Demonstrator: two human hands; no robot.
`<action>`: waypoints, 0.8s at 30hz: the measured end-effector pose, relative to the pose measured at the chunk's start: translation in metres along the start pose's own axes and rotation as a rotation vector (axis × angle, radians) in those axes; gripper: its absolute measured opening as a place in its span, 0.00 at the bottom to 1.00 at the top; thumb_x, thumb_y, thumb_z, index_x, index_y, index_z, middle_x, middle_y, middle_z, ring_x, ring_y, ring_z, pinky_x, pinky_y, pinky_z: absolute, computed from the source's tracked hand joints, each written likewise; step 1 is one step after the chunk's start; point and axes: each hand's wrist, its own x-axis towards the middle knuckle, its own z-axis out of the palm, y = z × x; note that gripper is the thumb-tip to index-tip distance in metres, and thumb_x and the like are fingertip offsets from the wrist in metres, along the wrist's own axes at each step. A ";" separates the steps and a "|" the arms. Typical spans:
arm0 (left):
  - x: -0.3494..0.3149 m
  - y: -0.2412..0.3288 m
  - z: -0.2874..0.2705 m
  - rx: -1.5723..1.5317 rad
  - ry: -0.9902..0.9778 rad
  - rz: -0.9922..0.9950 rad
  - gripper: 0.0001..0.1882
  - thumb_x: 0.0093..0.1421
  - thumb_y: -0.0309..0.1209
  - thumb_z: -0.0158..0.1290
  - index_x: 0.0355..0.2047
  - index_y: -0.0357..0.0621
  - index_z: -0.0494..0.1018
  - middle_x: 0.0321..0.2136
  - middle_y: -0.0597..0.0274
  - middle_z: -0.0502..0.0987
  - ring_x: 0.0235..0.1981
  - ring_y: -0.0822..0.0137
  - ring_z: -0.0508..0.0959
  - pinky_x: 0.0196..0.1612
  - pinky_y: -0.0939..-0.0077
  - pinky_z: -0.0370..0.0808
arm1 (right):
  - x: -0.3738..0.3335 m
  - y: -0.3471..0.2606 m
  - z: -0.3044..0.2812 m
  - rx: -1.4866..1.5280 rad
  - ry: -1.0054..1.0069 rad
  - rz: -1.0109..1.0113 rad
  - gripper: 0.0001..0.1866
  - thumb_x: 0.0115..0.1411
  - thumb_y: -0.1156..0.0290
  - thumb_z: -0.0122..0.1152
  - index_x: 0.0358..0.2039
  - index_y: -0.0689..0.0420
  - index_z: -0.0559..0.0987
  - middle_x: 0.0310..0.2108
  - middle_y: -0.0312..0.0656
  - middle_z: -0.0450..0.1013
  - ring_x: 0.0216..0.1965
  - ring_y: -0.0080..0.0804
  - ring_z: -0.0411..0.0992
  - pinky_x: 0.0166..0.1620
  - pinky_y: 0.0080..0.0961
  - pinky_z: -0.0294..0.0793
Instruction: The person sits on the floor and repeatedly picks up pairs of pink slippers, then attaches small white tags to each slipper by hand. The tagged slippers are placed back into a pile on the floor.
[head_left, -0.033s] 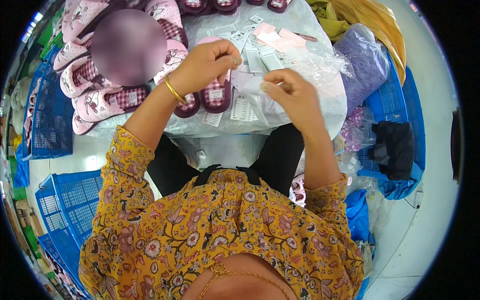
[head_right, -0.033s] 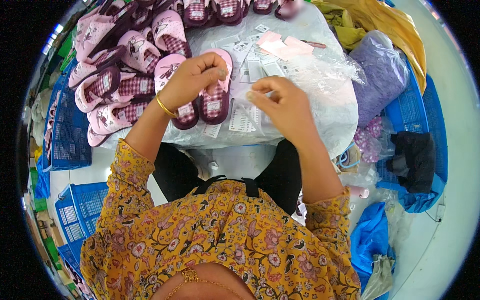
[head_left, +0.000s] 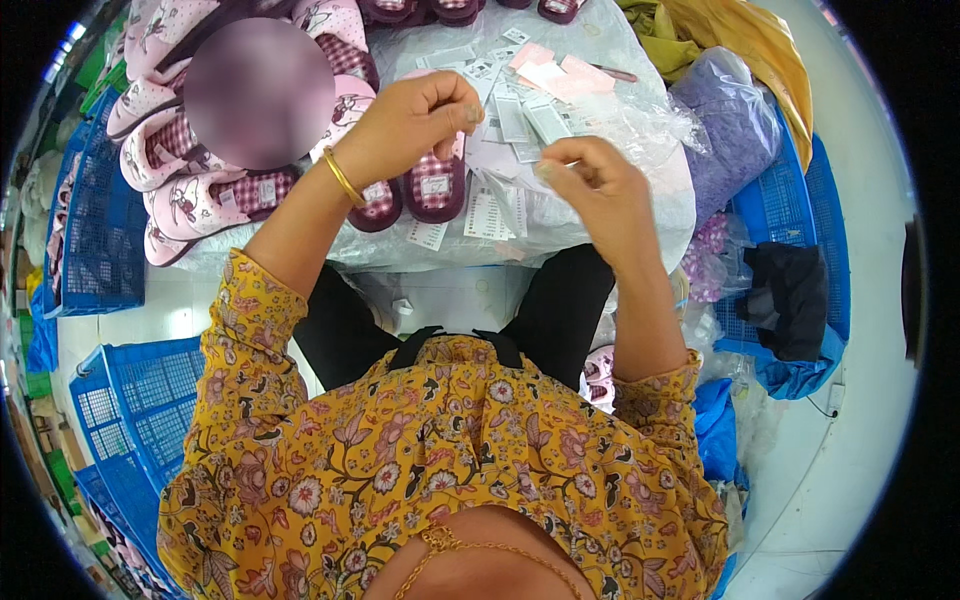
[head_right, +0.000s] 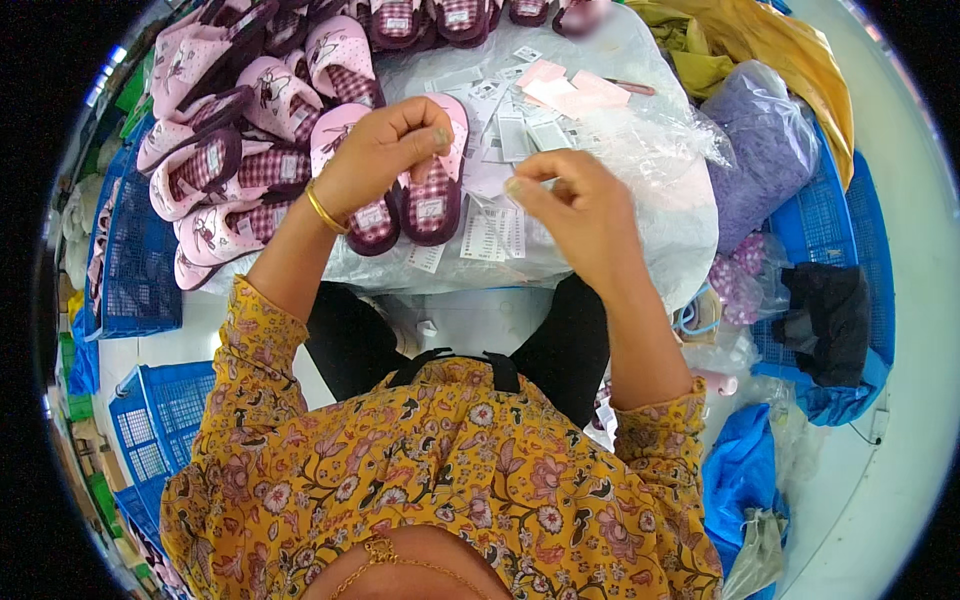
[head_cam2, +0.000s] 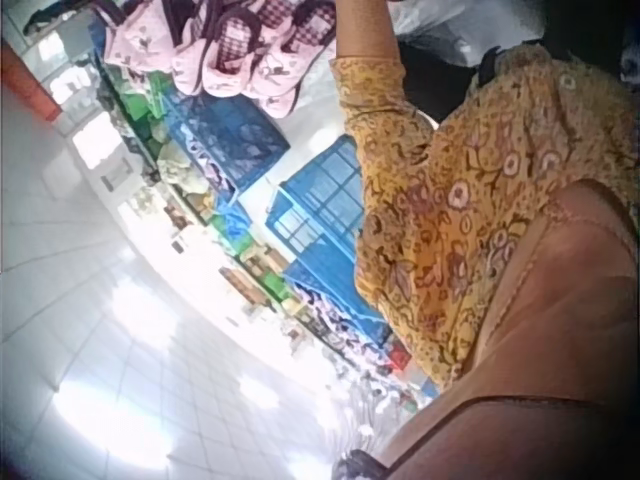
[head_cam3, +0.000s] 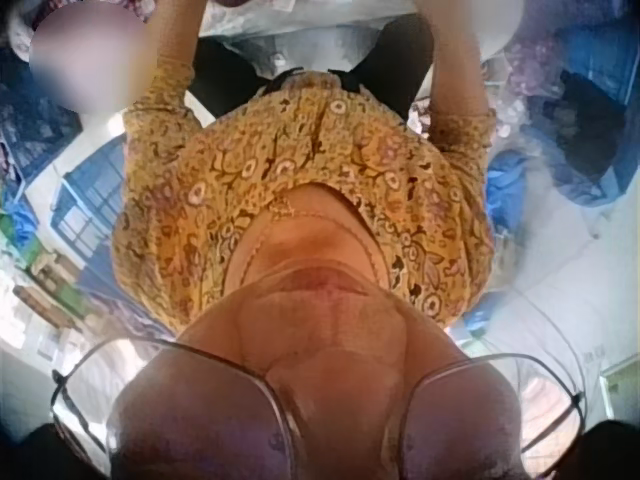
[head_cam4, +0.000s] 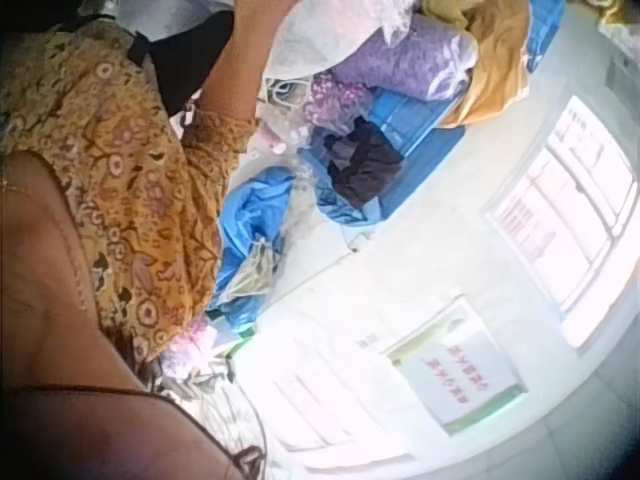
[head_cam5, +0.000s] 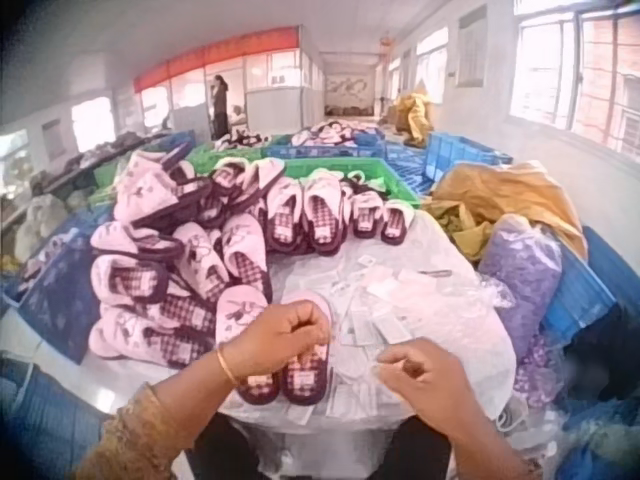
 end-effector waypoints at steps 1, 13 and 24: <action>-0.003 0.004 -0.003 -0.016 -0.017 0.030 0.07 0.67 0.31 0.50 0.34 0.40 0.71 0.23 0.73 0.69 0.21 0.83 0.68 0.25 0.87 0.66 | -0.004 -0.006 -0.003 0.038 0.027 0.008 0.11 0.58 0.72 0.67 0.39 0.63 0.78 0.31 0.35 0.77 0.30 0.16 0.71 0.35 0.16 0.71; -0.026 0.016 -0.009 0.006 -0.002 0.159 0.08 0.63 0.32 0.55 0.33 0.39 0.74 0.20 0.69 0.72 0.18 0.81 0.71 0.21 0.84 0.68 | 0.006 -0.038 0.050 0.291 -0.098 0.062 0.08 0.60 0.73 0.64 0.37 0.64 0.78 0.32 0.35 0.76 0.32 0.17 0.70 0.38 0.14 0.70; -0.039 -0.024 -0.064 0.554 0.250 0.472 0.09 0.60 0.27 0.56 0.41 0.43 0.77 0.40 0.64 0.79 0.42 0.67 0.77 0.45 0.74 0.73 | -0.033 -0.040 0.039 0.097 -0.451 -0.032 0.05 0.58 0.76 0.64 0.35 0.59 0.79 0.36 0.36 0.76 0.36 0.21 0.72 0.39 0.21 0.72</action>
